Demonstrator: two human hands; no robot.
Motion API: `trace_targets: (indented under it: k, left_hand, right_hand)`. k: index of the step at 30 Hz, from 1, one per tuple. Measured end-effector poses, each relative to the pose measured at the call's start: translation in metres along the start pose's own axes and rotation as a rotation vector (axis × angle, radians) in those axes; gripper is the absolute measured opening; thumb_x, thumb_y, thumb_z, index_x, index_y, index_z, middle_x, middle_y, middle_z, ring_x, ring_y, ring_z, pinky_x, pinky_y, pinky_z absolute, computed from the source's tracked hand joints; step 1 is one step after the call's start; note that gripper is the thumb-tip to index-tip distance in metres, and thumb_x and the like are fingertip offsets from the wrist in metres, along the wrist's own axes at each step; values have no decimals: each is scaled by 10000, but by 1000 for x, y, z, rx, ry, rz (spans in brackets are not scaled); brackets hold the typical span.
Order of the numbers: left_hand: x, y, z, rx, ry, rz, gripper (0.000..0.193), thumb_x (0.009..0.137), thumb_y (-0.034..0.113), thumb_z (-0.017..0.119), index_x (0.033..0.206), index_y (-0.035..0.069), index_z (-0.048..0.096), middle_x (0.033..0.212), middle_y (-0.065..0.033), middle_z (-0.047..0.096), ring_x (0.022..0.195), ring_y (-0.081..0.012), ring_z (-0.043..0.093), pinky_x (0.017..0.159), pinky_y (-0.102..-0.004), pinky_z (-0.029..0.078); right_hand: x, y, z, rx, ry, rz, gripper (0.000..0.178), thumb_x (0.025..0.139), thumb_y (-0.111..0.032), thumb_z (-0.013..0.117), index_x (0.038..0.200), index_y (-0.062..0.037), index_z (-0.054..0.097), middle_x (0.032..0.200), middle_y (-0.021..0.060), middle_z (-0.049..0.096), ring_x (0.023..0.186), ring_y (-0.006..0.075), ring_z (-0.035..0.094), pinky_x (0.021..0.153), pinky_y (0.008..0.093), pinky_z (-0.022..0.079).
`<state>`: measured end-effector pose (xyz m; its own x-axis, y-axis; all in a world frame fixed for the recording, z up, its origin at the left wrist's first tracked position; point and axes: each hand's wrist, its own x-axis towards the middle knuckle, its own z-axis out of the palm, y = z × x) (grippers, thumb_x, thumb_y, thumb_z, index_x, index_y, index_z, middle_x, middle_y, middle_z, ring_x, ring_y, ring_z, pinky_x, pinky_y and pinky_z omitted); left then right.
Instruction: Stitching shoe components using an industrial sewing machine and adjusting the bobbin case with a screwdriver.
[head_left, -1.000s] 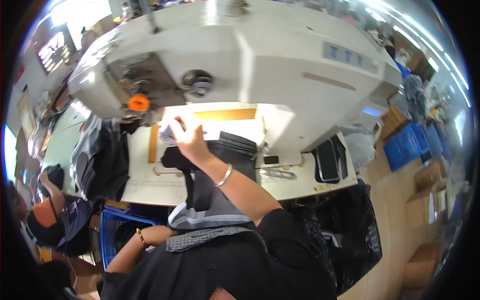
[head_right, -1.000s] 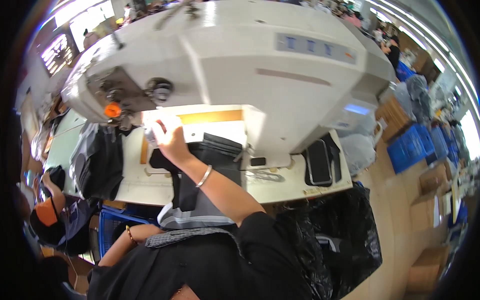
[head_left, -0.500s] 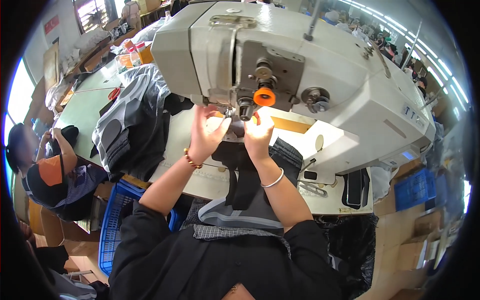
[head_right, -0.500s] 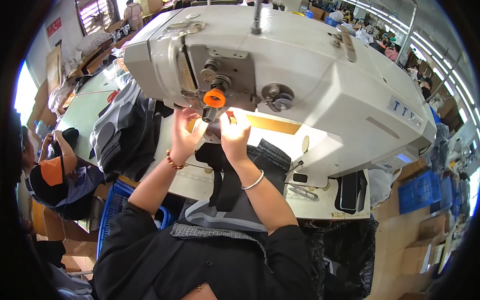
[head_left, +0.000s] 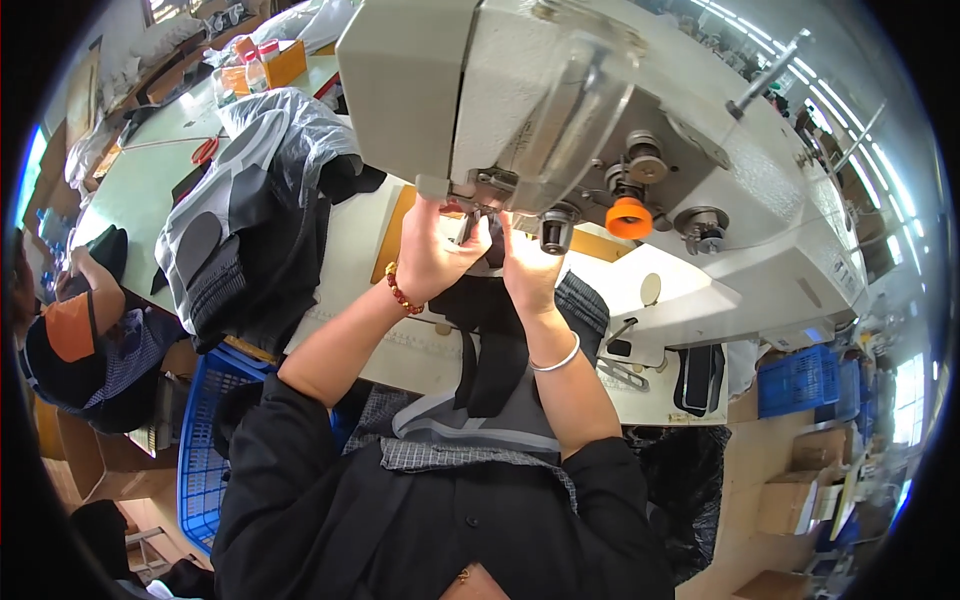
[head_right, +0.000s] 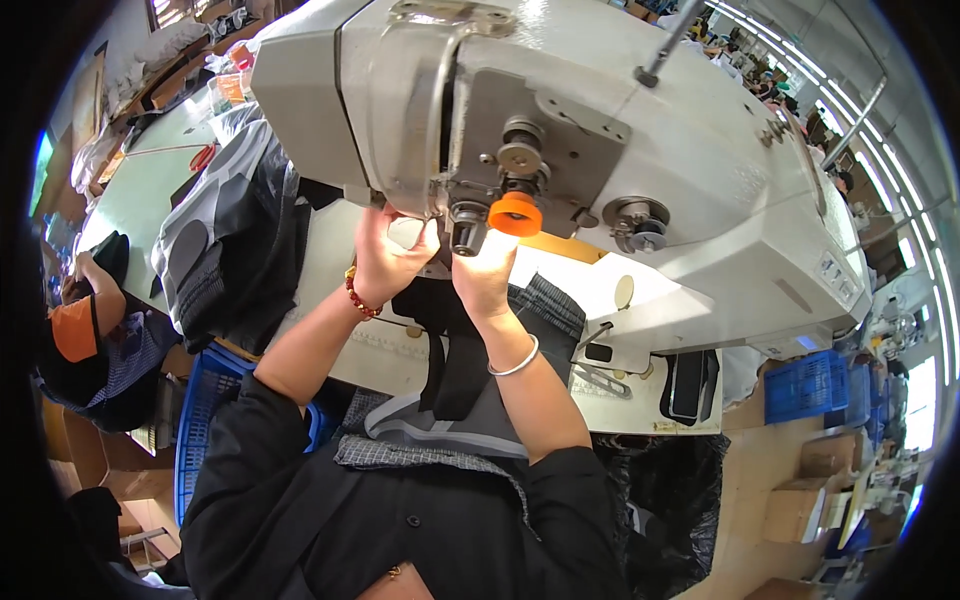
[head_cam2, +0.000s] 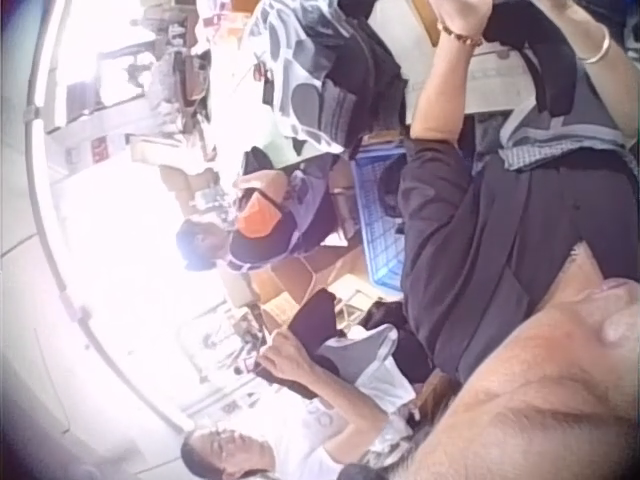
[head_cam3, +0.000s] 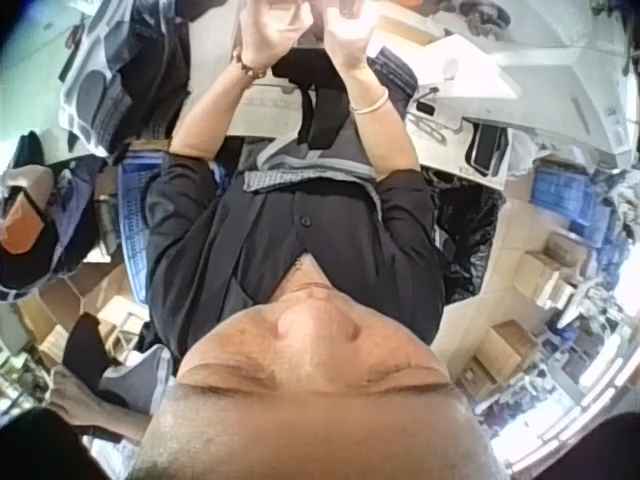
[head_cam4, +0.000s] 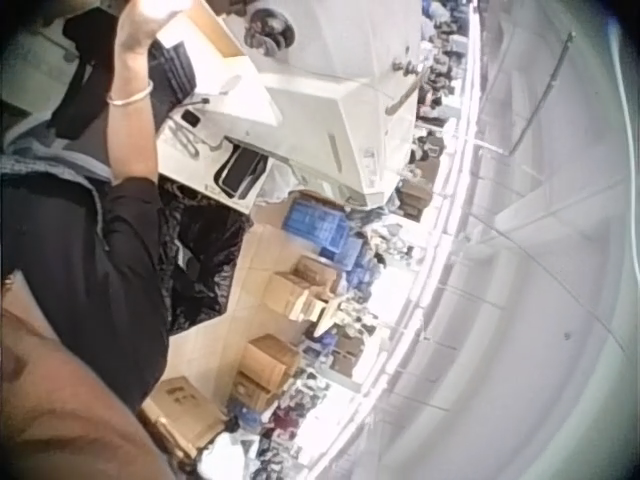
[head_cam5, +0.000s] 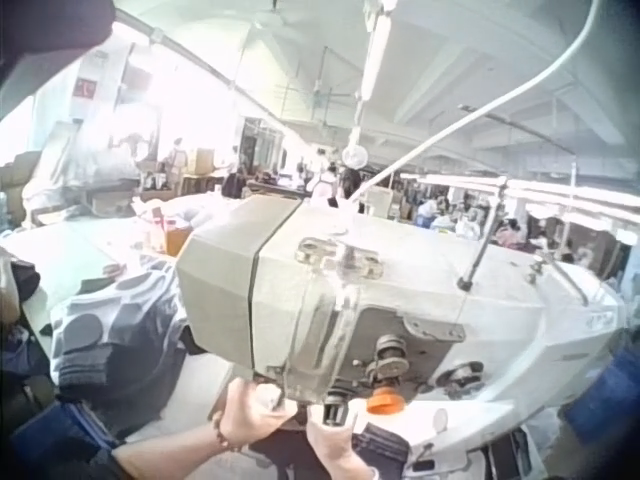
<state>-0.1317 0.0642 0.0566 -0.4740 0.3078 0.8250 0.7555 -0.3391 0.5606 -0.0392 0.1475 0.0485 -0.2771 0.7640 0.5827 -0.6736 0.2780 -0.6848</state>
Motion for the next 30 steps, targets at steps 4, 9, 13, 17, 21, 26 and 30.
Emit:
trace_targets:
  k: [4,9,13,17,21,26,30]
  left_hand:
    - [22,-16,-16,-21,-195,86,431,724,-38,698,1116,18,527,949,-127,641,771,-260,649,673,-337,521]
    - [25,-9,-25,-77,-253,31,431,726,-33,720,1115,24,544,958,-131,623,804,-269,627,700,-344,508]
    - [18,-8,-23,115,79,337,406,692,25,793,1062,53,629,927,-96,633,748,-258,619,646,-329,501]
    - [12,1,-28,267,-111,378,178,683,38,773,843,81,709,826,-10,641,710,-195,621,579,-310,497]
    - [13,15,-34,348,-158,359,161,715,83,759,869,87,713,850,-8,647,713,-195,637,573,-311,501]
    - [20,37,-39,424,-317,143,152,782,121,708,930,93,684,880,-40,644,718,-224,660,568,-333,503]
    - [25,43,-38,426,-302,104,98,811,186,704,841,92,705,655,-81,644,607,-274,633,546,-370,478]
  right_hand:
    - [6,0,-26,-1296,-317,-681,93,860,-69,718,947,-41,699,766,66,620,643,200,576,605,274,467]
    - [3,5,-38,-1344,-320,-740,83,872,-113,713,942,-77,739,575,20,499,448,145,444,431,262,373]
    - [4,6,-44,-1415,-395,-760,107,880,-103,718,946,-20,733,652,-10,607,533,79,504,516,216,412]
    - [4,-10,-33,-1197,-385,-487,134,884,-110,725,913,20,728,740,-29,666,627,33,527,587,192,429]
    - [7,-24,-20,-942,-417,-383,78,859,-57,710,924,-19,729,806,13,678,679,109,589,623,230,470]
    - [16,-27,-27,-1318,-546,-768,122,896,-115,713,923,-1,749,757,-4,705,591,17,534,550,206,428]
    - [11,-28,-15,-660,-320,-112,131,900,-119,709,942,-4,754,735,7,709,575,19,542,536,202,426]
